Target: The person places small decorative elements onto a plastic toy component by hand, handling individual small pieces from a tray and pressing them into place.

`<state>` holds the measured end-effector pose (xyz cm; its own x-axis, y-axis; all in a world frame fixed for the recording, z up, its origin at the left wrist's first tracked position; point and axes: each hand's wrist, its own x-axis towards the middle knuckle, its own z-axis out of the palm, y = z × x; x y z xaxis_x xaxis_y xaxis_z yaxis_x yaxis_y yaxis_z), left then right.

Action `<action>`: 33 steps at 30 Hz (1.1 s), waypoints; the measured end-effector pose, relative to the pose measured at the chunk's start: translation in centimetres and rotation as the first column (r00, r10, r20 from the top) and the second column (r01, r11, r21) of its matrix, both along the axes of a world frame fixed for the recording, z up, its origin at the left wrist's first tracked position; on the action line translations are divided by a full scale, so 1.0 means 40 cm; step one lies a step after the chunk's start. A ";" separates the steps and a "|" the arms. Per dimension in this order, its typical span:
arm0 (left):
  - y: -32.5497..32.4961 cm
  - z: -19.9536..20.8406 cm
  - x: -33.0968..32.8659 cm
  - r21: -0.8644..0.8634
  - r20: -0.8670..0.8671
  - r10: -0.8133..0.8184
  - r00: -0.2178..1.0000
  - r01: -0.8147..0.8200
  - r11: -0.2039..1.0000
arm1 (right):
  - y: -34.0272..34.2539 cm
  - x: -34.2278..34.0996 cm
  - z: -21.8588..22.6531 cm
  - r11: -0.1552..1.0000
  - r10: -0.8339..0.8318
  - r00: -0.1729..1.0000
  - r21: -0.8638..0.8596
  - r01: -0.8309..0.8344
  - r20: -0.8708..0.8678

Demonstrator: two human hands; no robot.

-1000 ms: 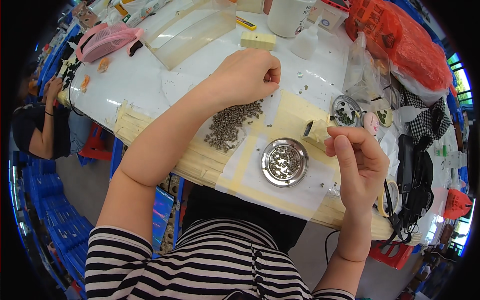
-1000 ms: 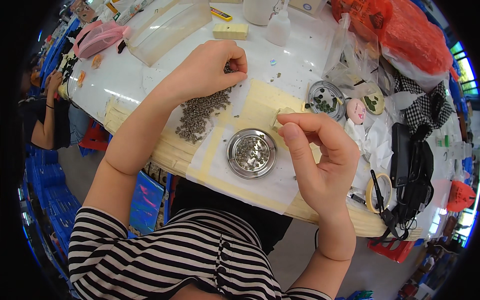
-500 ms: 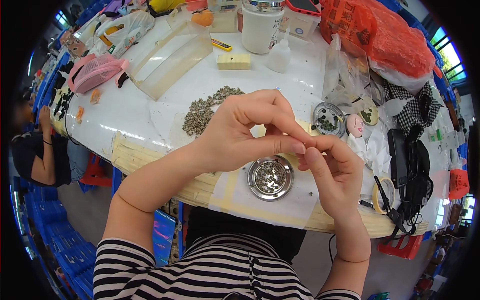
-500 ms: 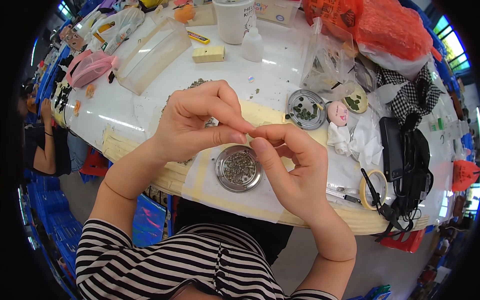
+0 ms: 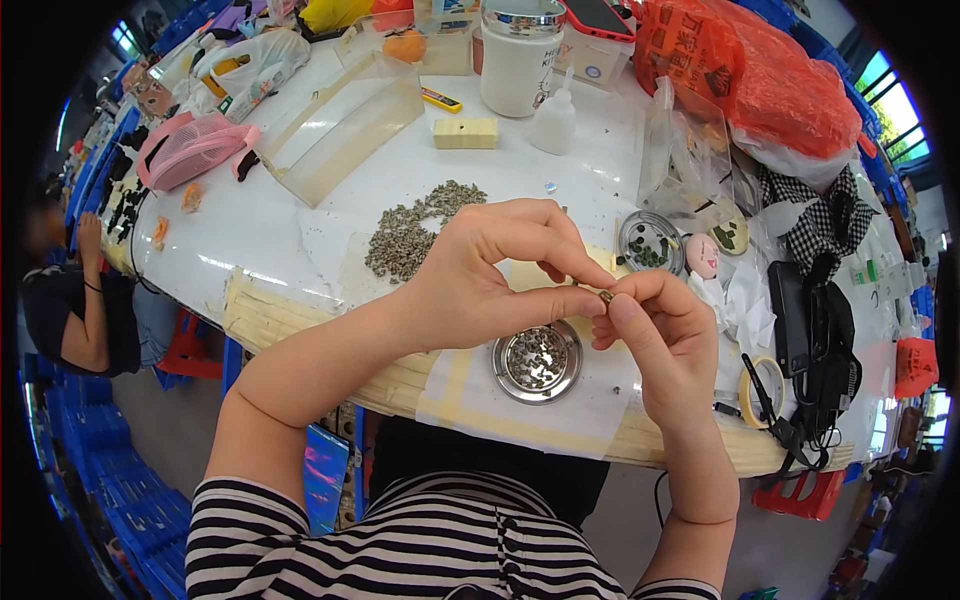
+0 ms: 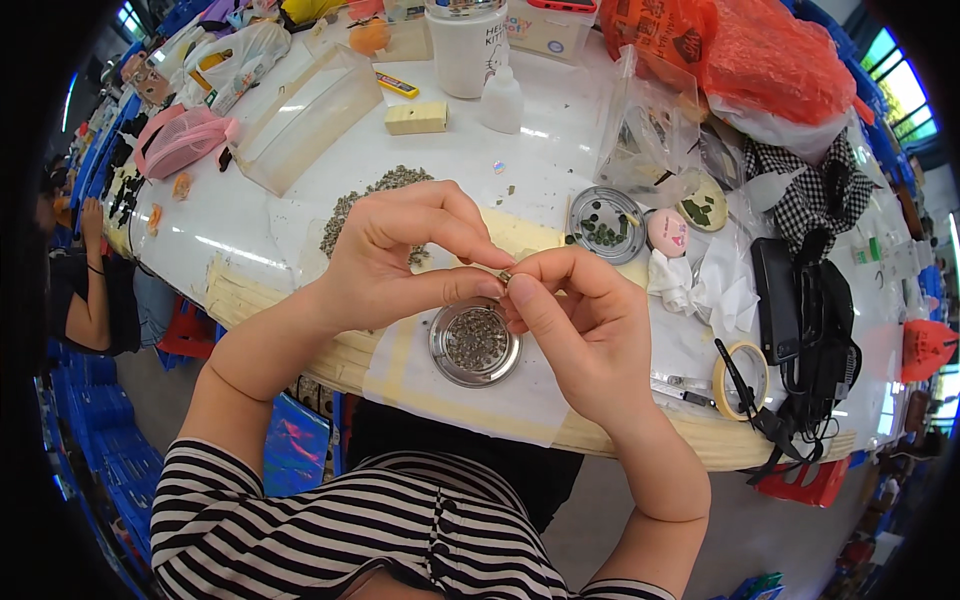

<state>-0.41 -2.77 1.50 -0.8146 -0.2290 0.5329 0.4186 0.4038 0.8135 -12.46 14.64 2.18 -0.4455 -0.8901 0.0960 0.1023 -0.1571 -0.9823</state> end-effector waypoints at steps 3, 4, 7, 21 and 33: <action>-0.003 -0.002 -0.001 -0.029 -0.023 0.006 1.000 -0.007 1.000 | 0.001 -0.002 0.001 1.000 0.001 1.000 0.001 -0.001 -0.006; -0.004 -0.001 -0.001 -0.043 -0.030 0.009 1.000 -0.010 0.999 | 0.001 -0.002 0.001 1.000 0.002 1.000 0.001 -0.002 -0.008; -0.004 -0.003 -0.001 -0.067 -0.052 0.025 0.998 -0.028 0.997 | 0.001 -0.002 0.003 1.000 -0.010 1.000 0.029 0.011 -0.019; -0.003 -0.002 -0.003 -0.125 -0.114 0.093 0.989 -0.107 0.986 | 0.003 -0.004 0.005 0.998 -0.070 0.994 0.001 0.070 -0.085; 0.005 -0.011 -0.006 -0.142 -0.073 0.076 0.994 -0.086 0.986 | 0.025 -0.087 0.051 0.922 -0.307 0.582 -0.085 0.377 -0.753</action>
<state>-0.63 -2.57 1.07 -0.7575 -0.2094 0.6184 0.4315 0.5502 0.7149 -15.95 15.65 4.21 -0.5260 -0.7065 0.4734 -0.7074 0.0545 -0.7047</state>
